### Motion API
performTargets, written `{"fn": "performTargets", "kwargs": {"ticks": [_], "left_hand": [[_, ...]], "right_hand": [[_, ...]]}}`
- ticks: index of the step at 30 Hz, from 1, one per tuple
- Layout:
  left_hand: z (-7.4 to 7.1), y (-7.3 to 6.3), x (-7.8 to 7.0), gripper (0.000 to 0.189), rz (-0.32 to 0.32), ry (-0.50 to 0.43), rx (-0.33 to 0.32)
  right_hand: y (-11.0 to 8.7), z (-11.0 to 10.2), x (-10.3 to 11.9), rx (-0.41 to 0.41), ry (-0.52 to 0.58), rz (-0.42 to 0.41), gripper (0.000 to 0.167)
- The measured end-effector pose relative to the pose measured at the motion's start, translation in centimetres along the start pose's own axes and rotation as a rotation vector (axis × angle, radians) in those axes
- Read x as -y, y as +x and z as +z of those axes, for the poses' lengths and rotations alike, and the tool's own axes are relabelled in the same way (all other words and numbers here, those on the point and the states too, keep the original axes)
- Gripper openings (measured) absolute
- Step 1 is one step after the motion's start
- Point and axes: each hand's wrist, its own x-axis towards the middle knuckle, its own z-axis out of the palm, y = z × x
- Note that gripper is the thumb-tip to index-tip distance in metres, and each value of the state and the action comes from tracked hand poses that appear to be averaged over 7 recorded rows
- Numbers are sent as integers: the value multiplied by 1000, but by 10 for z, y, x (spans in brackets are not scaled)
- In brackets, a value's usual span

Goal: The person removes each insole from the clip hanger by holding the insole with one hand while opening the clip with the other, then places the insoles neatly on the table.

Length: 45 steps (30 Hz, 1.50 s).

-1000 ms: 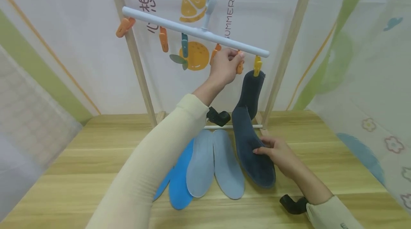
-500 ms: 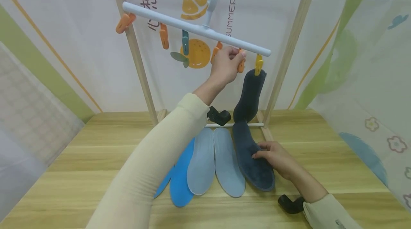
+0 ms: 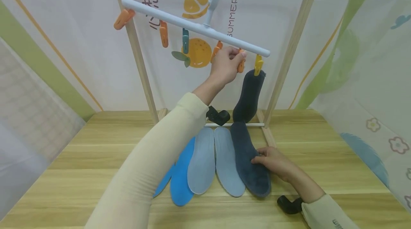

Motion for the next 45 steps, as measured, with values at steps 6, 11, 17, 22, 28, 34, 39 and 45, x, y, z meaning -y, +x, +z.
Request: {"fn": "performTargets", "kwargs": {"ticks": [6, 11, 17, 22, 28, 34, 39, 45], "left_hand": [[1, -1, 3, 34, -5, -4, 8], [3, -3, 4, 34, -5, -8, 10], [3, -3, 3, 33, -1, -18, 19], [3, -2, -1, 34, -5, -38, 34], [8, -3, -7, 35, -1, -57, 56], [13, -5, -13, 34, 3, -38, 74], [12, -6, -15, 33, 9, -52, 79], [11, -7, -18, 30, -3, -100, 87]], "right_hand": [[-2, 2, -3, -37, -158, -4, 16], [-2, 7, -3, -100, -323, -5, 17], [-4, 10, 2, -183, -567, -30, 23], [-7, 10, 10, -220, -678, 10, 30], [-3, -6, 8, -352, -730, -6, 39], [1, -29, 9, -539, -473, -89, 43], [14, -41, 13, -552, -248, -145, 73], [35, -47, 15, -514, -39, -199, 79]]}}
